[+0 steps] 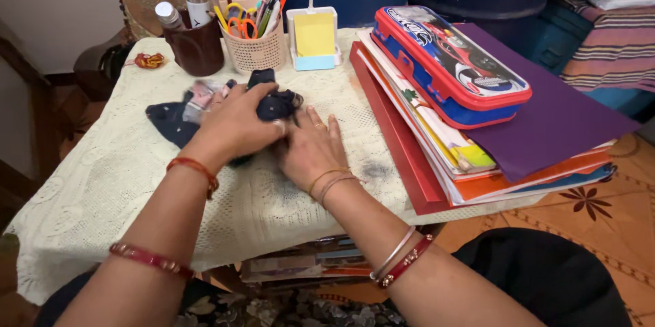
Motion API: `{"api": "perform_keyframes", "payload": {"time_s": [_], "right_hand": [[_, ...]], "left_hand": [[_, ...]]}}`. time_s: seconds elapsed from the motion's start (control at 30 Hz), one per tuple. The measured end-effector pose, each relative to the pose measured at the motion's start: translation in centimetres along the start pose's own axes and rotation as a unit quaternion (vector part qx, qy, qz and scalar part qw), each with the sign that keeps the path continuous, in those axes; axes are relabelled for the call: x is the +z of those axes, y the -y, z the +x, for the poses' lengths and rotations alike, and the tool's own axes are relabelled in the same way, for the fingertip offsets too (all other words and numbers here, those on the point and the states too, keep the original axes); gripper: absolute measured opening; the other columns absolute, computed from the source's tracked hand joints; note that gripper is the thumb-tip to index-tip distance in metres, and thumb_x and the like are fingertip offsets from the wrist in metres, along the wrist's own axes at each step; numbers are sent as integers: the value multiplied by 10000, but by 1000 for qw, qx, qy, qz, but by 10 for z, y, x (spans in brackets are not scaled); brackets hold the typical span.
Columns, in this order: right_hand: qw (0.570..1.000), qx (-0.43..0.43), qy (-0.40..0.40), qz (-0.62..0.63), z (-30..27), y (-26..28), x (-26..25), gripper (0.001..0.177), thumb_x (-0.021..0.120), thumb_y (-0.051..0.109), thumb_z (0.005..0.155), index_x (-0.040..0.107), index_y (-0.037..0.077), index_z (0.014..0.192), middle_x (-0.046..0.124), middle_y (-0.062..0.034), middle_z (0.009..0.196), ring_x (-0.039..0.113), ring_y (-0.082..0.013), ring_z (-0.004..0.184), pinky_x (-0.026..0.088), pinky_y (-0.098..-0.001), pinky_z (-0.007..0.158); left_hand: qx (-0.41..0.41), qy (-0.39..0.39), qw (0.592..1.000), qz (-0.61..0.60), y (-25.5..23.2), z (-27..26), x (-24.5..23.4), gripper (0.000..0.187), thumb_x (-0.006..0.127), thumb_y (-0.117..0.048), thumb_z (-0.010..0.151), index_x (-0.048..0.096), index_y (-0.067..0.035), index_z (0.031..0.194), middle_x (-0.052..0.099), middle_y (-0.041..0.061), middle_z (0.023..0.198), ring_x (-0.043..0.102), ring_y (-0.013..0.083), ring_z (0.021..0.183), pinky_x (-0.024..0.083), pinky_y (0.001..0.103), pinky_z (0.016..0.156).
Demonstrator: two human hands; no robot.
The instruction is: The person sorts through various stationery items including pens, pencils, and markers on a table, testing some on paper before placing them into a container. They also organize several notebooks, folders, and a pencil case by hand.
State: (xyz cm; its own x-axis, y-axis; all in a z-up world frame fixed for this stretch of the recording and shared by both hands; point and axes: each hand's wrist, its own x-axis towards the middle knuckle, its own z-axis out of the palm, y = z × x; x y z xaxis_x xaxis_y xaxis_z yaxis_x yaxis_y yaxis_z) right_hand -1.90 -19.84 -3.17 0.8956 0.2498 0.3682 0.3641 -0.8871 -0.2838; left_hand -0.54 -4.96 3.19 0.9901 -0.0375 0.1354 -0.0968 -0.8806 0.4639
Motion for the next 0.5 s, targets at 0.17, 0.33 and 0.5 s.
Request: {"api": "perform_keyframes", "payload": {"time_s": [0.17,0.33,0.5], "right_hand": [[995,-37,-71,58,3,-3,6,606,565,381,909,533,57,1421,414,-187,1536,328,-379,1438,160,-637,1138],[999,-9,-15,34,1,-3,2,479,540,415,945,603,169,1352,414,-149,1573,325,-338,1488,157,-605,1200],[999,-10,-5,41,1,1,-3,487,523,429,956,582,204,1383,405,-146,1572,316,-334,1485,147,-594,1198]], "left_hand": [[11,-5,1000,13,12,28,6,889,796,-597,717,521,-279,1500,397,253,1576,486,423,1368,407,450,1128],[-32,0,996,88,19,24,-2,832,789,-508,707,517,-352,1478,481,250,1436,531,426,1285,434,479,1087],[-73,-3,989,131,30,11,-26,641,788,-401,732,628,-351,1350,587,134,1342,581,417,1241,486,500,1042]]}}
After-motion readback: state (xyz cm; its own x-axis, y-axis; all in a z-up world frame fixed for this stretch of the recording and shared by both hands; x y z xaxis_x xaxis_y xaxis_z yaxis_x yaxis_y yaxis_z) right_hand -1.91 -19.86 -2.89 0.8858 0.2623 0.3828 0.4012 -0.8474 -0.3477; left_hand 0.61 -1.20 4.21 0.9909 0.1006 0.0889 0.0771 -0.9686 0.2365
